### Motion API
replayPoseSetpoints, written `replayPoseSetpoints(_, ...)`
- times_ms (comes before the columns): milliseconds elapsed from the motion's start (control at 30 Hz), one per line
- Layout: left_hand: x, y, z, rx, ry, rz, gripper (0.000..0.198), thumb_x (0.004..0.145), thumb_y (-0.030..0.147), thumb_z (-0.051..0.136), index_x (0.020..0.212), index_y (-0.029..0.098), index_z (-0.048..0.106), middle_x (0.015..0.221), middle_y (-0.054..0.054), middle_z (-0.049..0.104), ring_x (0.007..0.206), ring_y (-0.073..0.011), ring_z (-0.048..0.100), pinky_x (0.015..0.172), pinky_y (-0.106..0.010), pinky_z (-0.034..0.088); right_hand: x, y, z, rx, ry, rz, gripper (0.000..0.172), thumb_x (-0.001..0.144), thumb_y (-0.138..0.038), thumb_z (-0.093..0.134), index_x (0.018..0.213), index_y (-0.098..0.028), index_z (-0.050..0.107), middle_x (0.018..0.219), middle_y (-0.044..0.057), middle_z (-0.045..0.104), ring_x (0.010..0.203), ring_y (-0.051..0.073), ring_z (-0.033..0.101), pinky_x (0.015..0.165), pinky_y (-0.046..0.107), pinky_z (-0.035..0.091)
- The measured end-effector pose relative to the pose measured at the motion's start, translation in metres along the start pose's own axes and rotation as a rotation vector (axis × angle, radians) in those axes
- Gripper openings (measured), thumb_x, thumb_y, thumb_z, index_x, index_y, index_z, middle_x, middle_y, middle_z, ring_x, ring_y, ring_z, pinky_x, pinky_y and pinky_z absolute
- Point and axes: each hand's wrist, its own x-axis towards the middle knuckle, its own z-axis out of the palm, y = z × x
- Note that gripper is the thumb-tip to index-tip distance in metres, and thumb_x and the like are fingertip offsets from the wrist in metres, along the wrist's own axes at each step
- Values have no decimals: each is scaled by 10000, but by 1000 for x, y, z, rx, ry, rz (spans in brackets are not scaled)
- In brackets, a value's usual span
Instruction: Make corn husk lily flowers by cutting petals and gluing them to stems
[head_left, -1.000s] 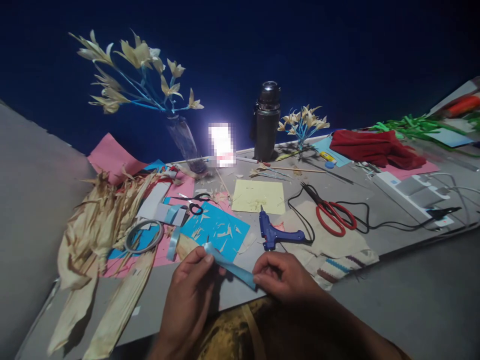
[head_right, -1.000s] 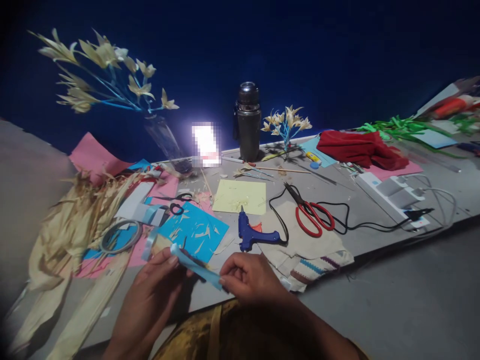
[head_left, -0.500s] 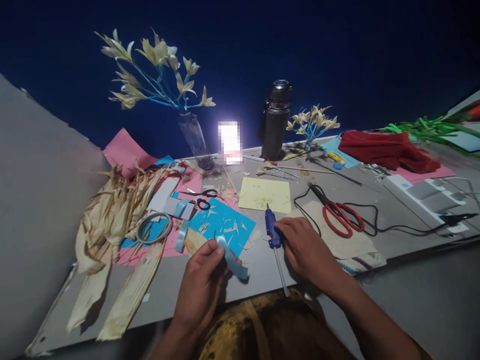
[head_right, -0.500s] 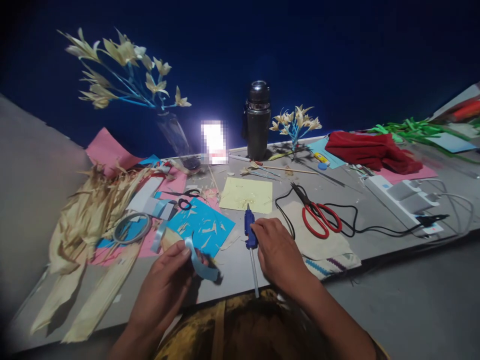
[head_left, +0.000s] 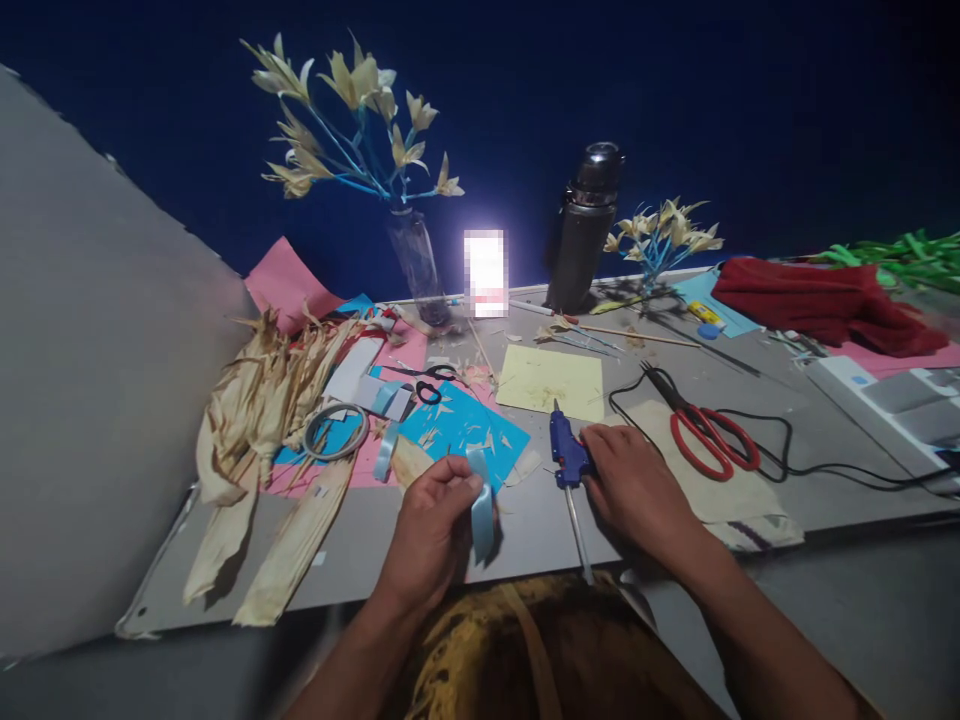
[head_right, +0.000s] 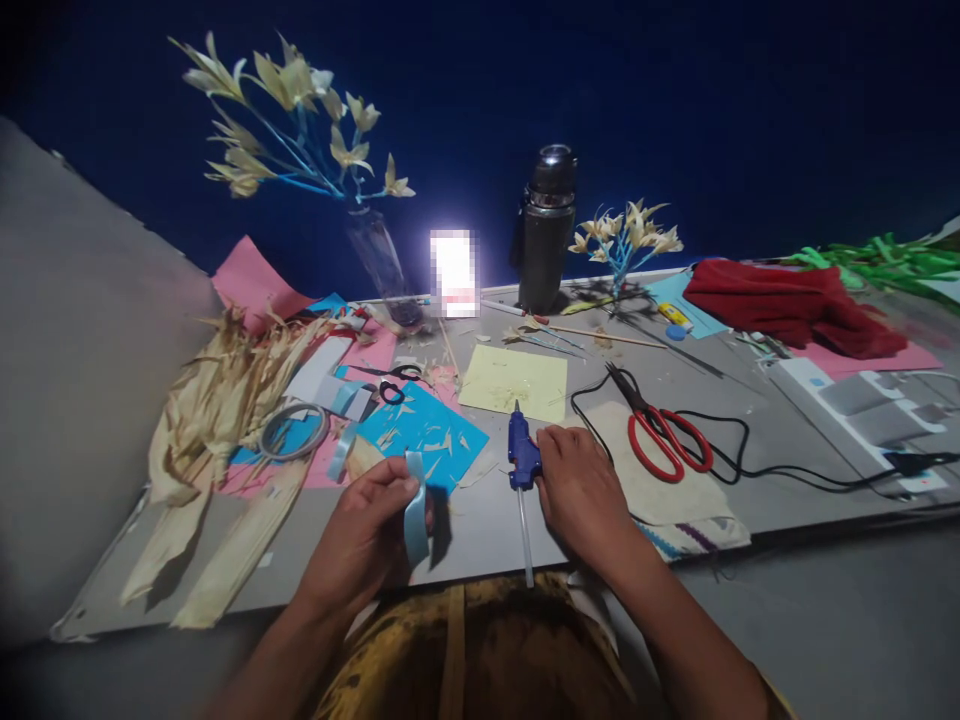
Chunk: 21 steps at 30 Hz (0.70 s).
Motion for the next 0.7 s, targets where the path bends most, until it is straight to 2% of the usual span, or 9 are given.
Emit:
replayPoseSetpoints(167,7,-1,-5,-13,-4,54,290,652,225,795,780,185,538,564,43,607,521,-135,604,540,-244,466,2,5,-1,33,-6,1,334,782,-118,617,1112,-167,603,1058,145,609,979,322,523,857,447,461)
replayPoseSetpoints(300,11,-3,-6,-30,-42,39,297,662,232,801,764,178,527,674,-7,677,661,-178,673,647,-292,518,1,11,1,134,13,-13,331,763,-103,591,1085,-181,597,1097,129,606,1011,316,530,877,454,464)
replayPoseSetpoints(367,13,-2,-4,-21,-41,32,310,662,241,806,770,179,522,634,5,662,623,-169,662,626,-286,517,-1,15,4,218,37,-32,360,759,-94,569,1107,-185,575,1142,125,612,1054,313,537,908,467,462)
replayPoseSetpoints(433,13,-1,-1,-6,-36,36,309,668,245,801,796,182,526,582,24,638,546,-148,626,568,-267,502,-5,19,5,322,94,-46,388,774,-98,542,1151,-190,550,1188,125,612,1106,308,543,943,475,458)
replayPoseSetpoints(533,15,0,6,40,-34,62,290,681,240,784,821,175,539,566,23,639,484,-120,579,512,-239,476,-11,25,2,491,263,7,403,828,-155,507,1229,-194,519,1243,138,602,1152,297,560,955,461,470)
replayPoseSetpoints(600,16,1,11,64,-33,69,272,689,250,776,816,170,549,577,12,649,480,-118,577,501,-234,473,-15,26,-6,590,356,99,369,857,-222,512,1225,-199,531,1190,132,630,1081,290,605,896,424,506)
replayPoseSetpoints(700,17,1,18,89,-14,123,257,670,248,790,796,159,584,594,17,633,483,-111,570,493,-224,469,-20,22,-21,686,351,152,285,869,-333,561,1126,-214,592,1040,101,670,920,276,646,798,373,527)
